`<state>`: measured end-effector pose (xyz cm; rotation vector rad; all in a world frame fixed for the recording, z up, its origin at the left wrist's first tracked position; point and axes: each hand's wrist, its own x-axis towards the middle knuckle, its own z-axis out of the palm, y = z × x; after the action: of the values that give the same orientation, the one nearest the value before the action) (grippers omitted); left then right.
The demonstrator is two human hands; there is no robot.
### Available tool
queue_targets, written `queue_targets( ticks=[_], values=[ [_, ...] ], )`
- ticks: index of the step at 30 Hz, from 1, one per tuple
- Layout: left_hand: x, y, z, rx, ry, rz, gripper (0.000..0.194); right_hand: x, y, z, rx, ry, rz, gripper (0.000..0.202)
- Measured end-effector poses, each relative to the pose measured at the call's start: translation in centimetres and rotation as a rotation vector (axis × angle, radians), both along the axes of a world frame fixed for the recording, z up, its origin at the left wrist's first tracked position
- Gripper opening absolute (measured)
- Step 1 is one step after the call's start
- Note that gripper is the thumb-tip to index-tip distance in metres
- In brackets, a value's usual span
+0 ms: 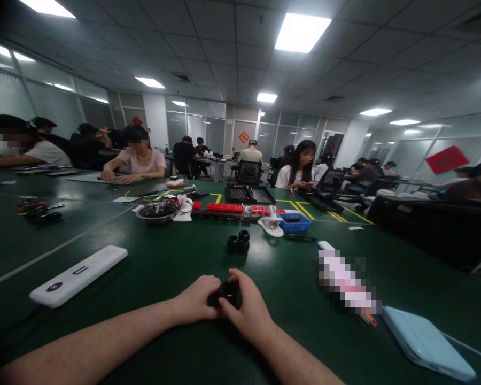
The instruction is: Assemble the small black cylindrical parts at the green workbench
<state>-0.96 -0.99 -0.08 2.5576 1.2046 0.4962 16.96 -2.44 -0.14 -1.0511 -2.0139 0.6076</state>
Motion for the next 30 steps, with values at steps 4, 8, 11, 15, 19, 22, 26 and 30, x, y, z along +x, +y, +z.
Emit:
queue_targets(
  ticks=[4,8,11,15,19,22,26,30],
  values=[
    [0.07,0.07,-0.16,0.003,0.004,-0.009,0.029,0.07,-0.16,0.33,0.013,0.003,0.036,0.054],
    [0.03,0.16,-0.33,0.008,0.001,-0.003,0.027,0.01,-0.28,0.34,0.011,-0.025,0.080,0.063],
    [-0.04,0.15,-0.29,0.003,-0.006,-0.014,0.027,-0.05,-0.21,0.15,0.015,-0.024,0.062,0.061],
    [-0.04,0.04,-0.06,0.002,-0.005,-0.011,0.027,-0.02,-0.03,-0.04,0.032,-0.008,0.032,0.051],
    [0.02,-0.03,0.05,0.002,-0.001,0.000,0.031,0.11,-0.09,0.01,0.052,0.016,0.023,0.052],
    [0.02,-0.03,0.04,0.001,0.002,0.003,0.030,0.10,-0.24,0.16,0.049,-0.008,0.068,0.060],
    [0.00,0.03,0.05,0.000,0.006,-0.005,0.028,-0.12,-0.23,0.30,0.046,-0.018,0.036,0.066],
    [0.03,0.10,-0.05,0.001,0.006,-0.007,0.029,-0.29,-0.04,0.13,0.005,0.004,0.009,0.062]
  ],
)
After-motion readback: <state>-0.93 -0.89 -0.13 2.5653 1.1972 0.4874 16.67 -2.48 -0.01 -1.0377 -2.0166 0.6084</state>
